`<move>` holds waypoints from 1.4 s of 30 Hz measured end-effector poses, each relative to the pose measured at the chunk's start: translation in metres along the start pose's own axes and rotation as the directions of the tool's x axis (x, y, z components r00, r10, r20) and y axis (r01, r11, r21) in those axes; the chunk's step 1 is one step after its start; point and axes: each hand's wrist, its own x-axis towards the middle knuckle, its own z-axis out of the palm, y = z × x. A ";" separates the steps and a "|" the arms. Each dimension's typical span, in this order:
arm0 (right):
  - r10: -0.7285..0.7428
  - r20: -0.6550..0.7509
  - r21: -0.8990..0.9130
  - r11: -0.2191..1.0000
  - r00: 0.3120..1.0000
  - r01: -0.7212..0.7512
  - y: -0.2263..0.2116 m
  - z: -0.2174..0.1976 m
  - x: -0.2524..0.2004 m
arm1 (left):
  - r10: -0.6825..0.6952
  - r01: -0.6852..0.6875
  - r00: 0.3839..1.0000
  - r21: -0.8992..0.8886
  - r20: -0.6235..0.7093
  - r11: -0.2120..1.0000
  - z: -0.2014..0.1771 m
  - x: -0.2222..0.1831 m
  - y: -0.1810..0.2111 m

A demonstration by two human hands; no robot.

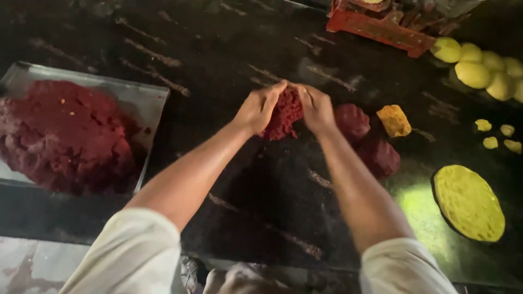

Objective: Shaping red-colored dough into balls on a bakery table.

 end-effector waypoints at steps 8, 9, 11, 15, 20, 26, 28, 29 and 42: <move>-0.230 -0.136 -0.250 0.949 0.964 0.191 0.076 0.089 0.014 | -0.339 0.343 0.939 0.105 -0.051 0.933 0.047 0.006 -0.096; -0.264 -0.164 -0.267 0.939 0.950 0.215 0.085 0.093 0.014 | -0.297 0.308 0.949 0.111 -0.107 0.945 0.052 0.002 -0.097; -0.189 -0.123 -0.264 0.953 0.974 0.151 0.076 0.099 0.007 | -0.307 0.319 0.947 0.162 -0.093 0.934 0.041 -0.004 -0.079; -0.075 0.022 -0.321 0.944 0.997 0.078 0.074 0.080 -0.013 | -0.256 0.195 0.958 0.362 0.131 0.912 0.028 -0.008 -0.047; -0.395 0.110 -0.316 0.856 0.912 0.409 0.001 0.055 -0.104 | 0.179 -0.246 0.967 0.487 0.180 0.838 0.008 -0.085 -0.004; -0.336 0.192 -0.304 0.873 0.922 0.381 -0.005 0.038 -0.119 | 0.068 -0.198 0.948 0.408 0.312 0.891 -0.007 -0.080 0.009; -0.275 0.229 -0.258 0.908 0.934 0.331 0.002 0.034 -0.099 | -0.056 -0.045 0.944 0.296 0.325 0.954 -0.003 -0.061 -0.004; -0.213 0.120 -0.224 0.946 0.970 0.235 0.005 0.035 -0.086 | -0.041 -0.012 0.970 0.215 0.240 0.976 0.000 -0.052 -0.012; -0.317 0.148 -0.272 0.898 0.937 0.347 0.026 0.065 -0.135 | 0.071 -0.128 0.978 0.297 0.197 0.946 0.000 -0.096 0.019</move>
